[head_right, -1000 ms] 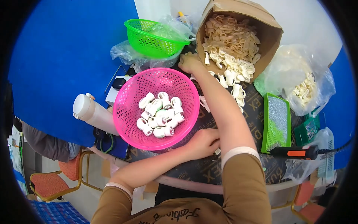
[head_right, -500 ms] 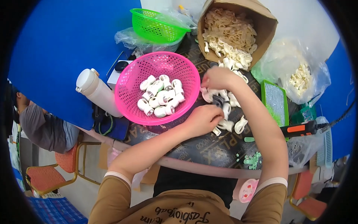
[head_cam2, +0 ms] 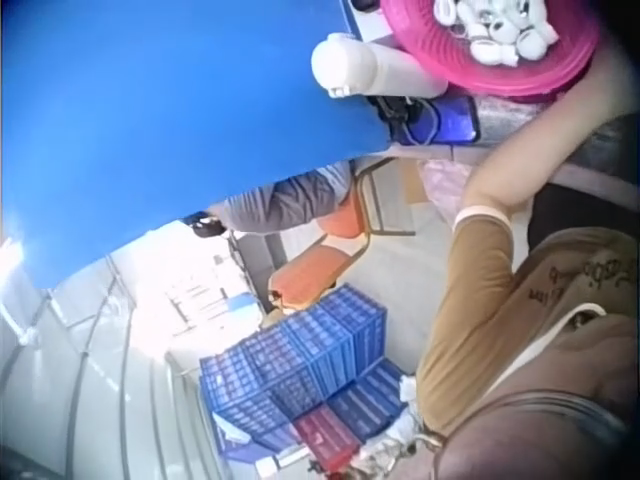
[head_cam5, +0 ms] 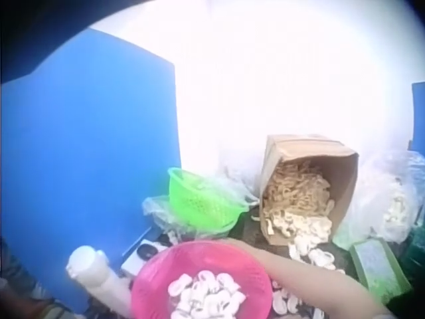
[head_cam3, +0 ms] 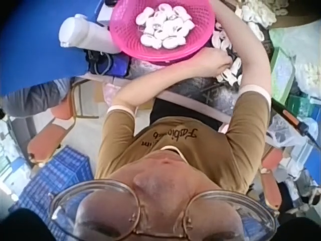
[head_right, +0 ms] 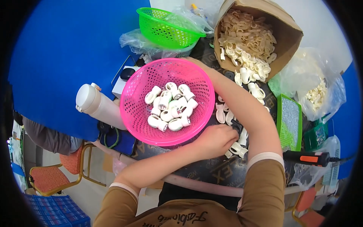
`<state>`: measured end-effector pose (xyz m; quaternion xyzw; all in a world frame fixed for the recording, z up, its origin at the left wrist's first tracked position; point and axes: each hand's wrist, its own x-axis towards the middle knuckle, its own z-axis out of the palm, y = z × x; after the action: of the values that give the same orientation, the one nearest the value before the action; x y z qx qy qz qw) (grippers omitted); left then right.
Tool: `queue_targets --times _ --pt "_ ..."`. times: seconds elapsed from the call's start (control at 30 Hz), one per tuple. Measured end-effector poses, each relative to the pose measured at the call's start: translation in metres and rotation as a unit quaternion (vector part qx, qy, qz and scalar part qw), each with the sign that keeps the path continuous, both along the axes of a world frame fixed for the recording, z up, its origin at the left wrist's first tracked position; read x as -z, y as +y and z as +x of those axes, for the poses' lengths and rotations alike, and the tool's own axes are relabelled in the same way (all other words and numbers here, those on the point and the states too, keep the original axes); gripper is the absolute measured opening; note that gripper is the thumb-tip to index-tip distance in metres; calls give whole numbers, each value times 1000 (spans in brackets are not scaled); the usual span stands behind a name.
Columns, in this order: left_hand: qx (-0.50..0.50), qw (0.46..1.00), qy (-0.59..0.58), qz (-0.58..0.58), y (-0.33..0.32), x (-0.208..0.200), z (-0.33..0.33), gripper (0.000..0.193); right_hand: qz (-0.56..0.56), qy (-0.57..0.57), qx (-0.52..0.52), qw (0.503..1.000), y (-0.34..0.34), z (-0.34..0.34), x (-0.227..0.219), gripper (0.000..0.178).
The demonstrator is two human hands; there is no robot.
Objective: Assembling small plastic toy components and attaching metal rings to create keychains using a glue gun.
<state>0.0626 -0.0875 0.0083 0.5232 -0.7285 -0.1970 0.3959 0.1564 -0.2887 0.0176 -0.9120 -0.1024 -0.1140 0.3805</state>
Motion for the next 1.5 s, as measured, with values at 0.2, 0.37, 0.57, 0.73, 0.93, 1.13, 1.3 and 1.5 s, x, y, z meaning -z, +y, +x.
queue_targets --times 0.2,0.37,0.57,0.73,0.93,1.13,1.3,1.5 --pt "35 999 -5 -15 -1 0 -8 8 -188 -255 83 945 -16 1 40 36" --pt "3 1000 -6 0 0 5 1 7 -230 59 127 963 -15 -52 -9 38" --pt "24 996 -72 -53 -5 7 -12 7 -93 -45 330 938 -46 -18 12 37" --pt "1 996 29 -90 -1 -2 -9 14 -244 108 582 768 -98 45 40 60" --pt "-36 989 20 -145 -5 7 2 27 -250 162 501 812 -79 49 34 33" --pt "-38 989 -115 -88 -5 6 2 28 -150 -27 290 945 -23 -18 8 33" --pt "-30 990 -86 -112 -11 9 1 20 473 -51 297 828 17 -110 -51 37" --pt "-60 984 -85 -146 -13 13 7 15 599 -131 120 781 126 -230 -102 32"
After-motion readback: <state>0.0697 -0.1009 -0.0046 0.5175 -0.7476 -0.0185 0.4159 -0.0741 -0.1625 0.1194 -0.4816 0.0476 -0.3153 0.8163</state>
